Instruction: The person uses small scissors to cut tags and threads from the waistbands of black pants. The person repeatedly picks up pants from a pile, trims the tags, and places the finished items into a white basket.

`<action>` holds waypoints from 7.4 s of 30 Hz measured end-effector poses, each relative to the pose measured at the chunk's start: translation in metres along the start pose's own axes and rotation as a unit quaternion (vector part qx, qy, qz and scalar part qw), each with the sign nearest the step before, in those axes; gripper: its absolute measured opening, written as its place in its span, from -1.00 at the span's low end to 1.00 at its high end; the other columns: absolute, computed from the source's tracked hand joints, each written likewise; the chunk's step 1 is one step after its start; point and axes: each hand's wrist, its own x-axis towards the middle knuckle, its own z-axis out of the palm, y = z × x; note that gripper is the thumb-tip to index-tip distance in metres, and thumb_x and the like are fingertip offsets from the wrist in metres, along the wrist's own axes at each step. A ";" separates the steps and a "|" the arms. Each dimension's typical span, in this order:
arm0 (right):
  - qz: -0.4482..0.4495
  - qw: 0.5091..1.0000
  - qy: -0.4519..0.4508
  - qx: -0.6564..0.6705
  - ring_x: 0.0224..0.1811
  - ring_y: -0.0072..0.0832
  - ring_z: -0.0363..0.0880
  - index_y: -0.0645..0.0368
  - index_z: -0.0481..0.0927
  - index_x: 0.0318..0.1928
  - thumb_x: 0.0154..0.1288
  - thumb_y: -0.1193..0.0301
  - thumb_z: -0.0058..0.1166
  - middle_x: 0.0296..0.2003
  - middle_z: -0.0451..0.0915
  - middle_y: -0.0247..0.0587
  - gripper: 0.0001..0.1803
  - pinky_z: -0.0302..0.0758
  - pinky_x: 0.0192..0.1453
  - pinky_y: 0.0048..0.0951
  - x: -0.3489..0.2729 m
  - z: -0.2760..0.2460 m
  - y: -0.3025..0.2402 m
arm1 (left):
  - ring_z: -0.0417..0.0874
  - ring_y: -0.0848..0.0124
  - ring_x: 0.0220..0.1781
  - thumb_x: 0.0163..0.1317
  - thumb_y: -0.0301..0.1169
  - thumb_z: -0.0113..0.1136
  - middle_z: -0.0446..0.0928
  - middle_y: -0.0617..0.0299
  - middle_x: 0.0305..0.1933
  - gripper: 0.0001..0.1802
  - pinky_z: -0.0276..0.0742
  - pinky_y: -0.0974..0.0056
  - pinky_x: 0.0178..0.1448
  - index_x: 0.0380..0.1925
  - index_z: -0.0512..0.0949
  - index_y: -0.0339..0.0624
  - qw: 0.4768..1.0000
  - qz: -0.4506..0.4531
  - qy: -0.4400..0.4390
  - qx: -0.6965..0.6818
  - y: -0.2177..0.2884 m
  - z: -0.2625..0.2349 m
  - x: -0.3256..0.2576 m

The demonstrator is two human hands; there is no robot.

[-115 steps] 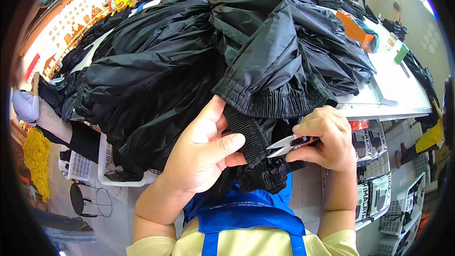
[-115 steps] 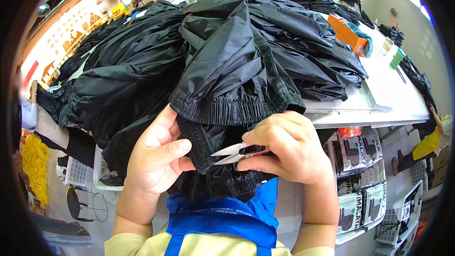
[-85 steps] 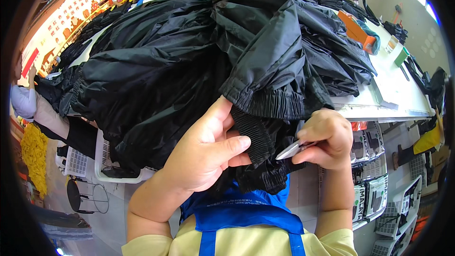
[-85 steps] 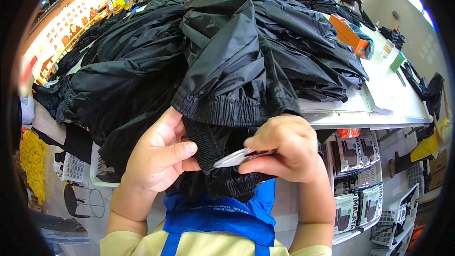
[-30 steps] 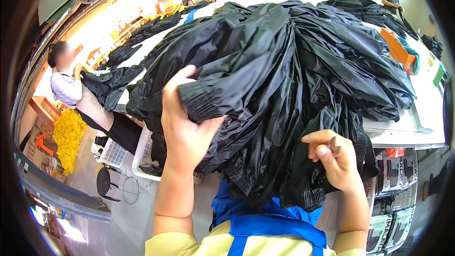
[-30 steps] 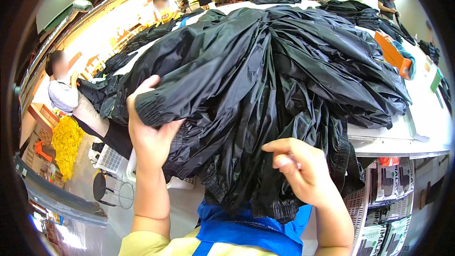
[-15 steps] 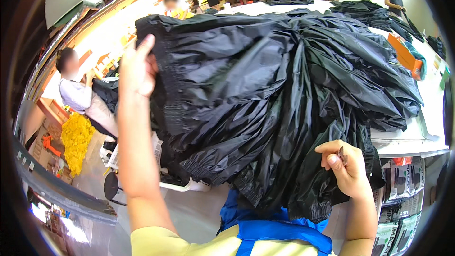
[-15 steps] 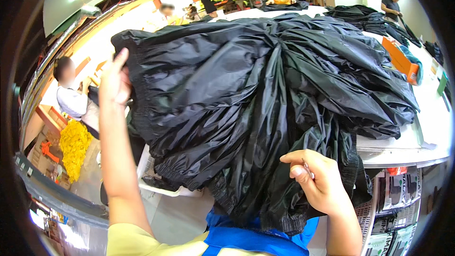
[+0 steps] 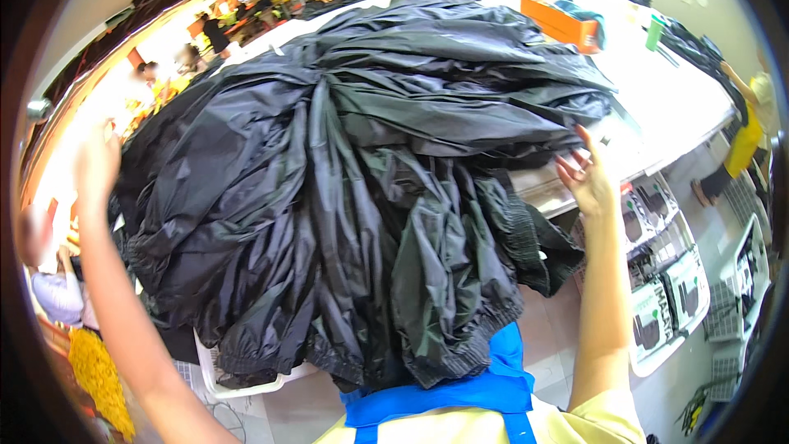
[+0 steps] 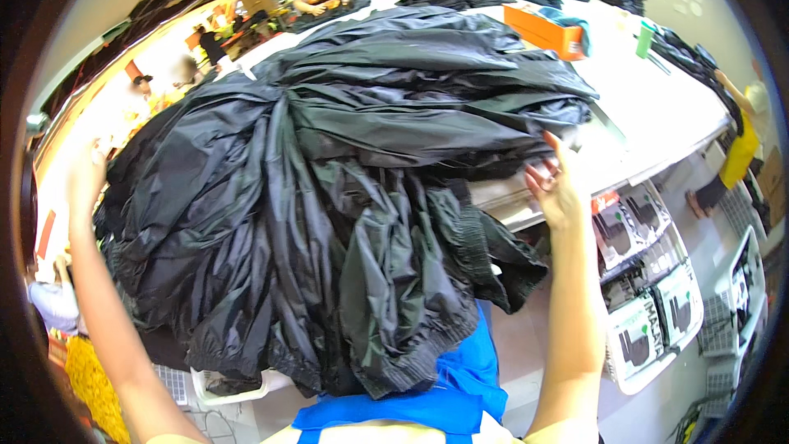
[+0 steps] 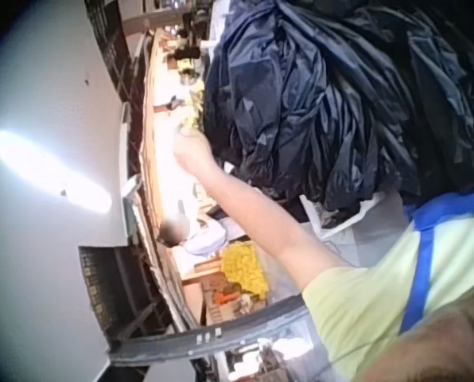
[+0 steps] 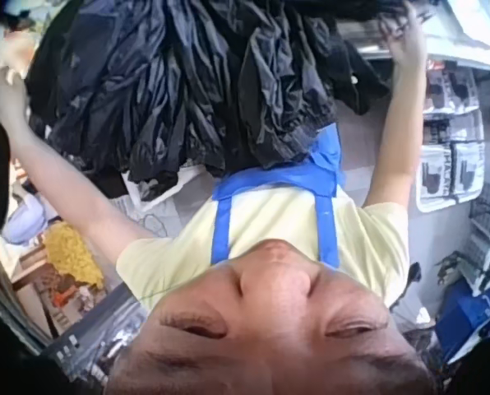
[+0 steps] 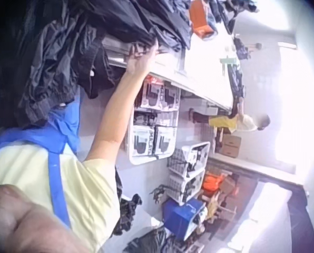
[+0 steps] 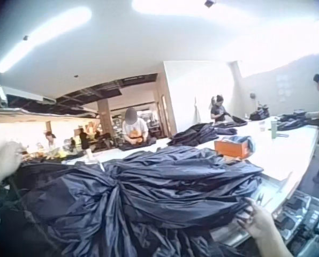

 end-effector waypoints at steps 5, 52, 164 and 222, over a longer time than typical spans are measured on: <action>-0.118 0.989 -0.089 0.027 0.14 -0.61 0.37 0.07 0.50 0.11 0.41 0.19 -0.12 0.11 0.50 -0.42 -0.62 0.19 0.19 -0.40 0.016 -0.042 0.004 | 0.46 0.34 0.06 0.06 -0.42 0.21 0.44 0.13 0.17 -0.44 0.47 0.30 0.05 0.15 0.42 -0.11 0.790 0.271 -0.084 -0.543 0.250 -0.140 -0.072; -0.111 0.950 -0.162 0.245 0.30 -0.18 0.26 0.13 0.29 0.27 0.40 0.12 -0.36 0.25 0.34 -0.14 -0.46 0.16 0.39 -0.10 -0.210 -0.196 0.034 | 0.45 0.25 -0.14 -0.18 -0.49 0.13 0.40 0.27 -0.37 -0.93 0.32 0.00 0.21 -0.58 0.51 -0.10 0.746 0.522 -0.017 -0.413 0.271 -0.123 -0.241; -0.152 0.925 -0.306 -0.168 -0.48 -0.82 0.16 0.20 0.48 -0.38 0.31 0.43 0.08 -0.53 0.30 -0.60 -0.86 0.14 -0.42 -0.70 -0.129 -0.004 -0.006 | 0.55 0.31 -0.36 -0.16 -0.72 0.19 0.52 0.18 -0.31 -0.71 0.50 0.32 -0.25 -0.40 0.52 -0.17 0.595 0.313 -0.024 -0.740 0.381 -0.125 -0.234; -0.284 0.812 -0.320 -0.398 -0.43 -0.53 0.34 0.20 0.52 -0.30 -0.16 0.49 0.31 -0.42 0.40 -0.28 -0.67 0.30 -0.34 -0.55 -0.246 -0.043 0.024 | 0.52 0.65 -0.32 0.13 -0.71 -0.13 0.56 0.35 -0.38 -0.76 0.40 0.52 -0.17 -0.36 0.53 -0.25 0.627 0.116 0.048 -0.768 0.327 -0.109 -0.144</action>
